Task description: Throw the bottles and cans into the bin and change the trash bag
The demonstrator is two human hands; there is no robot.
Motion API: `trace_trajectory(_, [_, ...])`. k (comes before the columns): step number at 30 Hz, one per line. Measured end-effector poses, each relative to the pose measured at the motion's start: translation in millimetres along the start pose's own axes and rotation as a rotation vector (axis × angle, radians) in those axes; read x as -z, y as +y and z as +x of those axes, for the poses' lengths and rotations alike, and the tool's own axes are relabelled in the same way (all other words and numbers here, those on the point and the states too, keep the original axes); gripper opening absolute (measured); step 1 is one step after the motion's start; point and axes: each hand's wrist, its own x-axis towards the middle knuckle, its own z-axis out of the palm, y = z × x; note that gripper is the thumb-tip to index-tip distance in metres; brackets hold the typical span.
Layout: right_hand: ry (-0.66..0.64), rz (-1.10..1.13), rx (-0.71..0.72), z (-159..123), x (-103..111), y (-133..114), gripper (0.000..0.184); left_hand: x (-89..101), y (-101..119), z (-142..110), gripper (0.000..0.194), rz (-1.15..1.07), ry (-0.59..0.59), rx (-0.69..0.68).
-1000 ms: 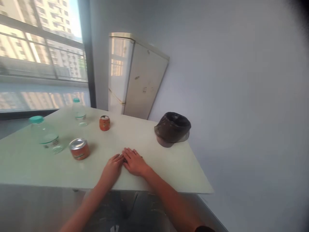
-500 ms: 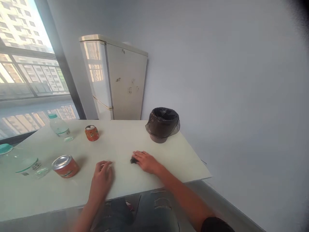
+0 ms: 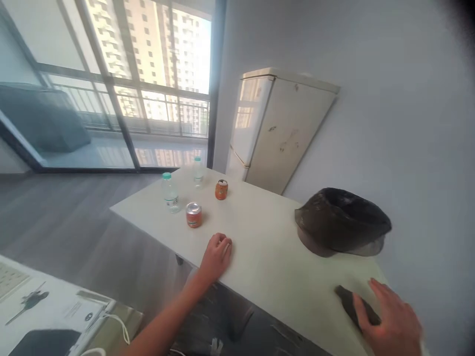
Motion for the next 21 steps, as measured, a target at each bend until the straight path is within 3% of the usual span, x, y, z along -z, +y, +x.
trace_trajectory(3, [0.178, -0.023, 0.053, 59, 7, -14, 0.053, 18.9, -10, -14, 0.014, 0.039, 0.148, 0.057])
trace_trajectory(5, [0.223, -0.024, 0.056, 102, 4, -21, 0.054, 36.9, -21, -15, 0.014, 0.095, 0.289, 0.12])
trace_trajectory(8, [0.155, -0.044, 0.082, 157, -16, -20, 0.07, 68.0, -42, -3, 0.02, 0.183, 0.483, 0.196])
trace_trajectory(11, [0.073, -0.16, 0.12, 193, -46, -2, 0.077, 95.8, -60, 11, 0.023, 0.188, 0.57, 0.238])
trace_trajectory(13, [0.119, -0.159, 0.124, 206, -66, 12, 0.085, 106.9, -70, 17, 0.029, 0.162, 0.56, 0.262])
trace_trajectory(16, [0.241, -0.053, 0.065, 217, -88, 16, 0.086, 106.7, -84, 21, 0.055, 0.091, 0.435, 0.283])
trace_trajectory(18, [0.249, 0.002, 0.078, 220, -92, 0, 0.079, 96.8, -93, 22, 0.072, 0.063, 0.352, 0.295])
trace_trajectory(21, [0.204, 0.047, 0.186, 217, -85, -50, 0.061, 77.4, -107, 26, 0.083, 0.084, 0.292, 0.325])
